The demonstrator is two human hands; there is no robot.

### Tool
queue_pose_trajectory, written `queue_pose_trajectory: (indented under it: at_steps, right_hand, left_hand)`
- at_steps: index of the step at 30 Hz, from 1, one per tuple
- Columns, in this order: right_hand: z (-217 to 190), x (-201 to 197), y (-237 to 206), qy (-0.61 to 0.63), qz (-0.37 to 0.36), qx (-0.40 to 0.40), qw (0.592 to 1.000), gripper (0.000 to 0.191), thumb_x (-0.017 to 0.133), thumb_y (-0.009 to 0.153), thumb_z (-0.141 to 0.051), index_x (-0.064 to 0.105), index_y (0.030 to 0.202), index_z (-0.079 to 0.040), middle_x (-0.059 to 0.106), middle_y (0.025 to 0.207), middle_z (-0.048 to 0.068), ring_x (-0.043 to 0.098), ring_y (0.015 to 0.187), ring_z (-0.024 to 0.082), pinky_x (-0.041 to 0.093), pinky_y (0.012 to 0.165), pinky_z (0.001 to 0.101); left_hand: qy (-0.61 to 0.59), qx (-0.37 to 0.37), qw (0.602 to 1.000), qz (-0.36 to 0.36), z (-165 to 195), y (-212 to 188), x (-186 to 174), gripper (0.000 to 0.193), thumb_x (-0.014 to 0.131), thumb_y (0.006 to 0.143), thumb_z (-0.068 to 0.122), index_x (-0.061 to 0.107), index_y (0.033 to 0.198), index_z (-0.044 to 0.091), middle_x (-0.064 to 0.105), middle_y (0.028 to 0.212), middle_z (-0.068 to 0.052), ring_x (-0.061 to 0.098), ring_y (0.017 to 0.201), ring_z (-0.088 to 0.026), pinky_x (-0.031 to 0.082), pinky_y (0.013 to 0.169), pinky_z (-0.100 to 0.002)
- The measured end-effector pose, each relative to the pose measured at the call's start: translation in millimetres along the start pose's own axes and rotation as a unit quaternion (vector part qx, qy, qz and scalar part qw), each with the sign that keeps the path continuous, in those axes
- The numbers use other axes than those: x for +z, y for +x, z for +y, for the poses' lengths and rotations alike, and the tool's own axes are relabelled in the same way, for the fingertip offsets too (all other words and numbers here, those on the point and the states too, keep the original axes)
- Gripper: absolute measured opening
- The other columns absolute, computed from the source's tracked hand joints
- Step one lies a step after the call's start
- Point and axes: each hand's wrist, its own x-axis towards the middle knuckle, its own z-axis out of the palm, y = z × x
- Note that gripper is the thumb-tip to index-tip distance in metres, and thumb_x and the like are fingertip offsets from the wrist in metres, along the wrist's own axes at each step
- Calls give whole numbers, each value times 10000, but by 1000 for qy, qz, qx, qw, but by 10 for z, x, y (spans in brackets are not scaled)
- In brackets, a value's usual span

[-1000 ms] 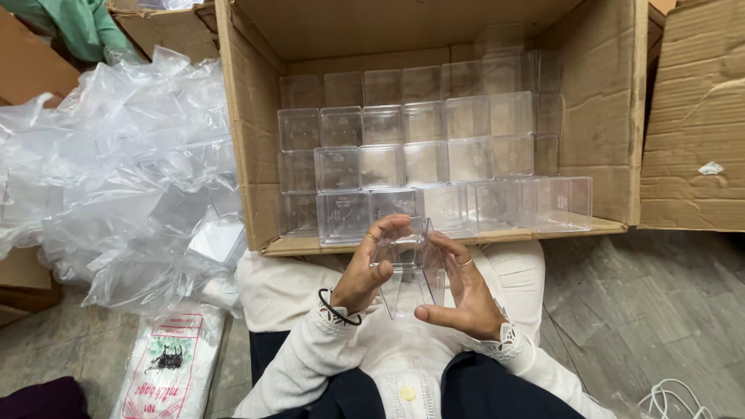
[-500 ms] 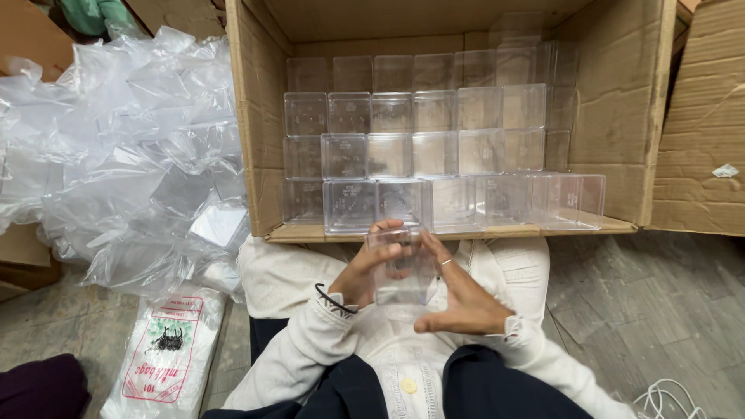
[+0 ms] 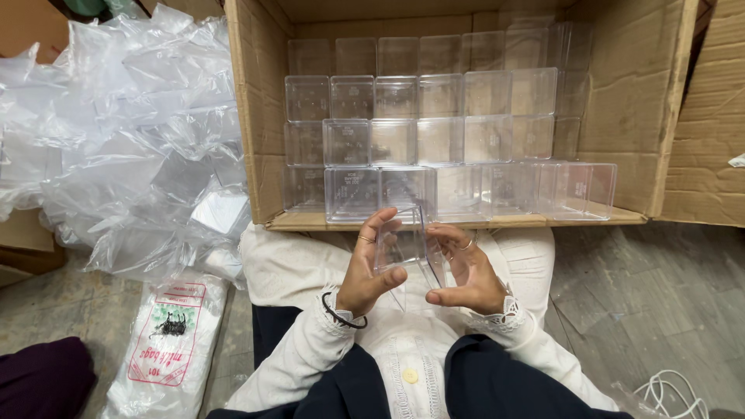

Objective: The person sits on the floor and wraps small clear plastic boxes in thin plastic bags one at a time, then places each wrapped box into a large cardboard carton in front of them. They occasionally reach into the pile of plastic bags to grab a new bag and press wrapped boxes into the carton.

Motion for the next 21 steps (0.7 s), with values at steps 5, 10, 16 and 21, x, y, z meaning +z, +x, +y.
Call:
queue_pose_trajectory:
  at_steps: [5,10,16,21]
  right_hand:
    - [90,87,-41,-27,16,7,999,896,944,692,-63,498,1470,-55,431,1550,110,396,1489,249,274,1255,421]
    - [162,77,-62,-89,16,32,995,905,907,741,-108,417,1501,-85,332,1610,142,319,1523,271,239,1256,429]
    - [308,288,-130,-140,107,2,984,895,893,746,-125,369,1470,-88,292,1639,193,329,1522,313,266,1252,465]
    - [341,258,-206,-154,101,-44,982,893,910,771,-119,359,1474,-102,322,1643,185,355,1534,310,319,1249,467]
  left_hand:
    - [-48,12,999,21,-66,6,50,1041,855,820,434,251,1605,113,261,1657,-93,282,1537,-268,194,1282,-447]
    - [-75,-5,997,34,-94,56,71,853,902,805,198,387,1468,49,241,1674,-98,337,1477,-280,268,1252,-456]
    - [-35,30,999,5,-50,105,71,880,881,774,119,377,1496,114,149,1729,-112,220,1586,-245,194,1296,-416]
    - [-23,35,999,-4,-97,141,102,752,886,759,80,461,1380,102,196,1724,-137,296,1556,-268,285,1256,-424]
